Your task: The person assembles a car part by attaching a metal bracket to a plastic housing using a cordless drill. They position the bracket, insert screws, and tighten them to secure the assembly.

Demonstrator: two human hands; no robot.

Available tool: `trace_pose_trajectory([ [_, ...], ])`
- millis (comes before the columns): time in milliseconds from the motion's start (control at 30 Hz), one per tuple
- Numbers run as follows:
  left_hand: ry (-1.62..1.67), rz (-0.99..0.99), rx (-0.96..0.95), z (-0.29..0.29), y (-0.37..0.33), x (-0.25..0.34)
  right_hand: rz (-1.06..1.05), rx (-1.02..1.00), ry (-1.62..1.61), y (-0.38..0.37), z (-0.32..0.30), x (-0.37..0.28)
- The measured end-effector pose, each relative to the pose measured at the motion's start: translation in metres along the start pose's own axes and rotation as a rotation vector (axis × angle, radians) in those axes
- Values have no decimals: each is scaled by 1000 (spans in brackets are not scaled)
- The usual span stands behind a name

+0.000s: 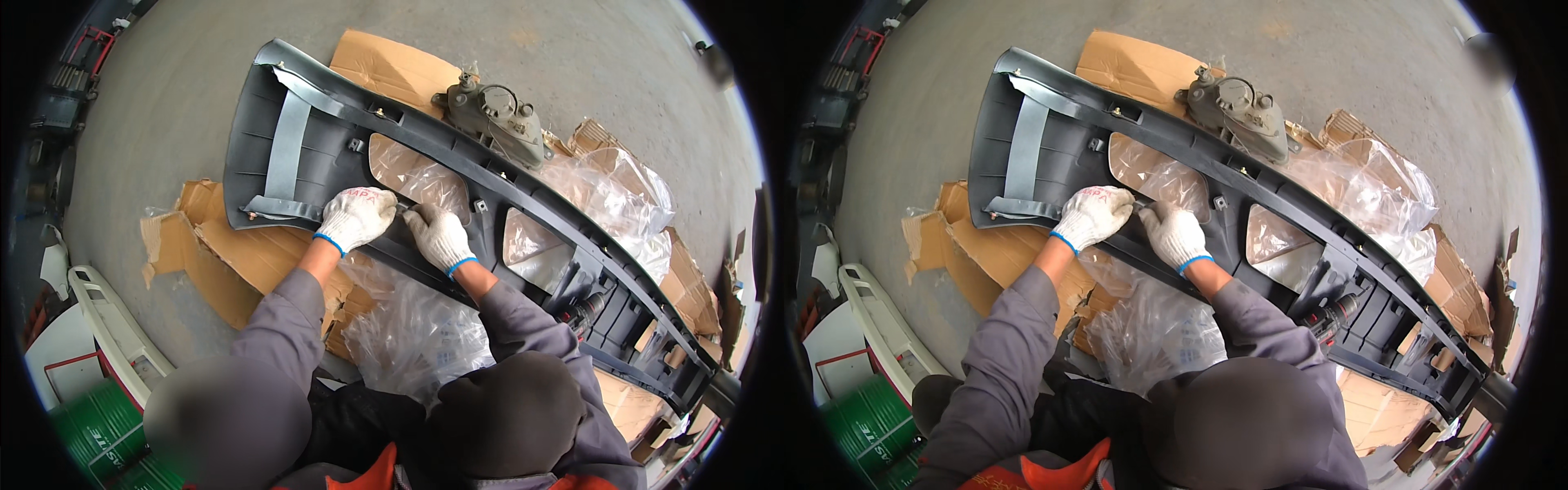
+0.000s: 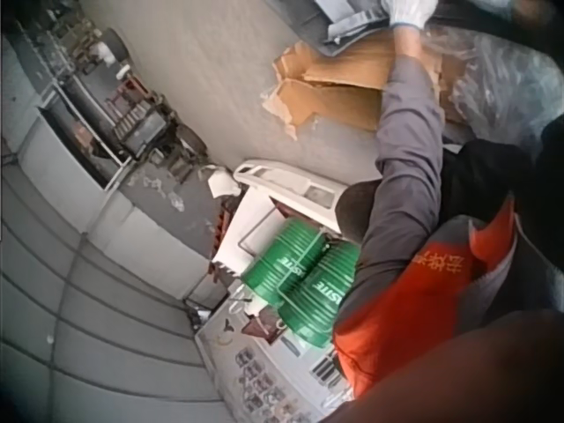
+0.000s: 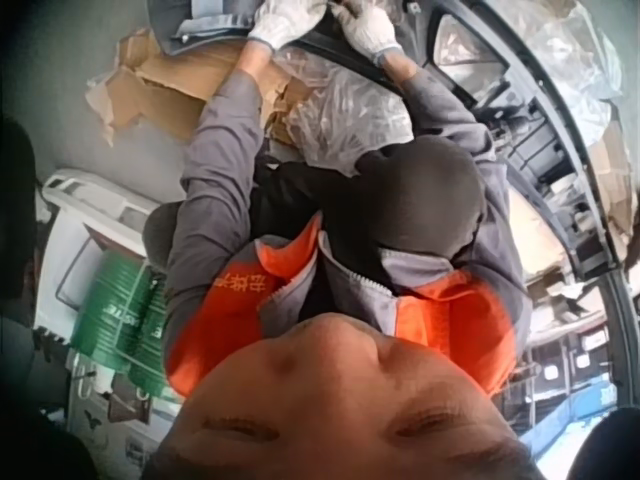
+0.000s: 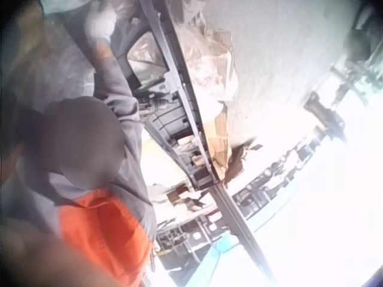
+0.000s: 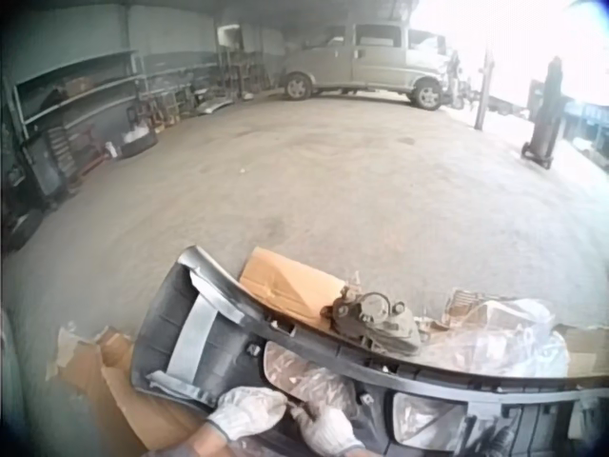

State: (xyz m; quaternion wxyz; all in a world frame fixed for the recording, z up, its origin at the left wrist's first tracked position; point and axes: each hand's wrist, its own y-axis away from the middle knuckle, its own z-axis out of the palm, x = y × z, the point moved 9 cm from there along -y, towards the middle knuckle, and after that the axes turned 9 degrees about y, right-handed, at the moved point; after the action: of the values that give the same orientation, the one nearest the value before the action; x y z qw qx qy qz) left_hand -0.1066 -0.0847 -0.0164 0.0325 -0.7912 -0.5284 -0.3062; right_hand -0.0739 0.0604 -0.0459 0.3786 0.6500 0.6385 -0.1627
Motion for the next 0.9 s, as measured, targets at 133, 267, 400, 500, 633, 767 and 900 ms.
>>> trace_pose_trajectory([
  [133,-14,12,-7,-1,-3,4,-128,64,119,11,-9,-11],
  [267,-18,4,-18,-2,-4,5,-197,126,270,10,-8,-30],
  [400,-34,30,-9,4,-2,0,-228,119,382,7,2,-34],
  [500,-16,42,6,4,-3,1,-228,100,407,7,1,-36],
  [633,-17,57,9,6,-4,0,-265,81,429,8,5,-39],
  [767,-10,51,-22,8,-5,-1,-258,-32,509,4,9,-41],
  [900,-15,33,-49,6,-4,-1,-238,-64,545,8,13,-44],
])
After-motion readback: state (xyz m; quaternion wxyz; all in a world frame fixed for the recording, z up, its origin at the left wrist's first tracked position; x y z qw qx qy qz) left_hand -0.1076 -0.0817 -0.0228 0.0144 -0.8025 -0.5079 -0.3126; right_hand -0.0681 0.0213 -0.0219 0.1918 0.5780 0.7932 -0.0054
